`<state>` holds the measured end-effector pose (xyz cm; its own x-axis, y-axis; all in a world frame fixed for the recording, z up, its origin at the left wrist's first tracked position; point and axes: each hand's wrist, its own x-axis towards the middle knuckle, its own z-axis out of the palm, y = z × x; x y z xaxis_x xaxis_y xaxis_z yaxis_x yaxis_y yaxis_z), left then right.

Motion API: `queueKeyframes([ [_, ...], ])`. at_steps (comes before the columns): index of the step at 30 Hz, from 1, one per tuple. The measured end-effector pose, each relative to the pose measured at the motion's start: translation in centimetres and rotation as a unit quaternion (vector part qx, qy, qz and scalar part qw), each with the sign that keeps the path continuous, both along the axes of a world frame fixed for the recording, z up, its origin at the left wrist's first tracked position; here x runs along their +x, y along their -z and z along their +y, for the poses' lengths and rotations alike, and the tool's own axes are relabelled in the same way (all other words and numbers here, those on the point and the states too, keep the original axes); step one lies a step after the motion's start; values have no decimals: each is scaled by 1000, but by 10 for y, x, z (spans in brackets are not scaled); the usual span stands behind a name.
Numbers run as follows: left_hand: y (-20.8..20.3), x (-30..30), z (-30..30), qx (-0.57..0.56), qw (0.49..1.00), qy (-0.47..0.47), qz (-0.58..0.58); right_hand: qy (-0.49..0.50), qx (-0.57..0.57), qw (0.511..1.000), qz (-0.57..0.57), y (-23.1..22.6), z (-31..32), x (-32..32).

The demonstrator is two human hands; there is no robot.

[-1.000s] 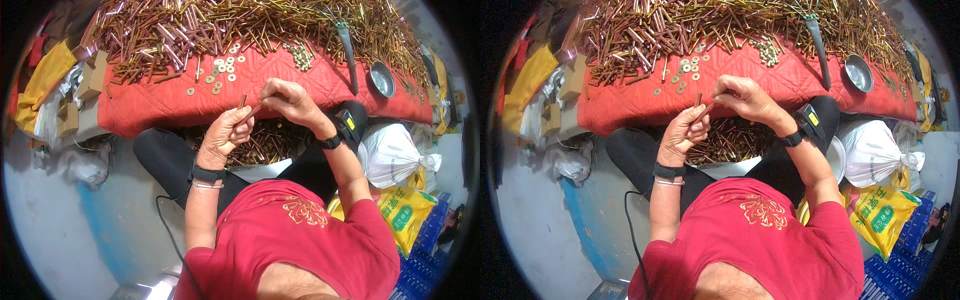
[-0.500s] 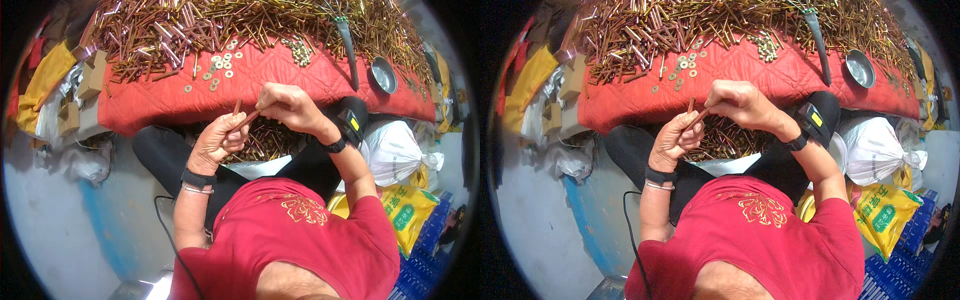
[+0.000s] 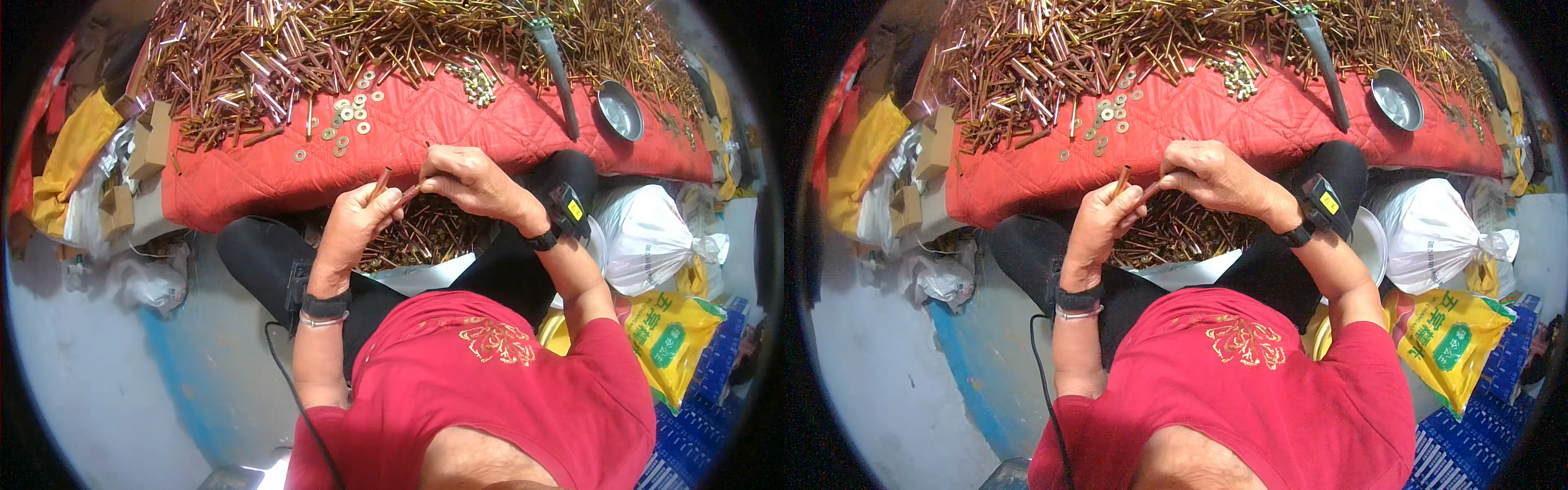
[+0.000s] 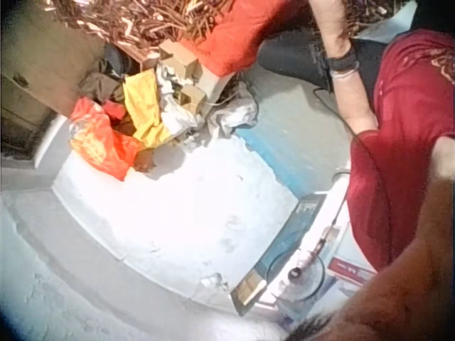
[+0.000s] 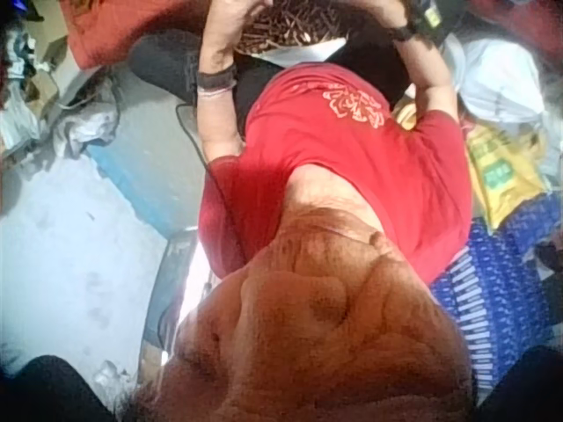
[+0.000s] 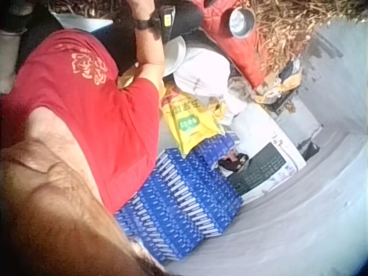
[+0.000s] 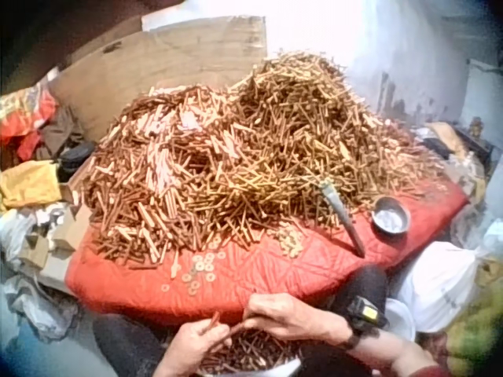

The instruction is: Manually assembling small metal tubes and washers/rings onto pins on a padded workspace.

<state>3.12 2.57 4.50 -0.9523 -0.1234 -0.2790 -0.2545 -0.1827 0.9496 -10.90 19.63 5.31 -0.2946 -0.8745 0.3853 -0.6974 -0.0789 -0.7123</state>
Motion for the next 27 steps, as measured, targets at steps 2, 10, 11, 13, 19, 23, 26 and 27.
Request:
queueKeyframes([
  [2, 8, 1, 2, -167, 983, 3, 69, 5, 19, 999, 39, 5, 2, -1],
  [10, 14, -4, 13, -107, 990, -76, 54, 58, 272, 923, -267, 7, -7, -9],
  [11, 17, -5, 11, -107, 990, -76, 56, 58, 272, 923, -265, 9, -7, -9],
  [13, 19, -5, 8, 44, 996, -81, -11, 20, 119, 939, -322, 13, -11, -8],
  [19, 21, -5, 7, 106, 989, -98, -12, 64, 72, 959, -266, 6, -20, -4],
  [23, 32, -4, -3, 249, 966, -68, -10, 11, 47, 935, -352, 4, -20, -5],
  [26, 37, -4, -9, 481, 876, 27, -23, -23, -40, 957, -285, 10, -25, -5],
  [27, 37, -4, -9, 482, 876, 26, -22, -23, -39, 957, -285, 10, -26, -4],
])
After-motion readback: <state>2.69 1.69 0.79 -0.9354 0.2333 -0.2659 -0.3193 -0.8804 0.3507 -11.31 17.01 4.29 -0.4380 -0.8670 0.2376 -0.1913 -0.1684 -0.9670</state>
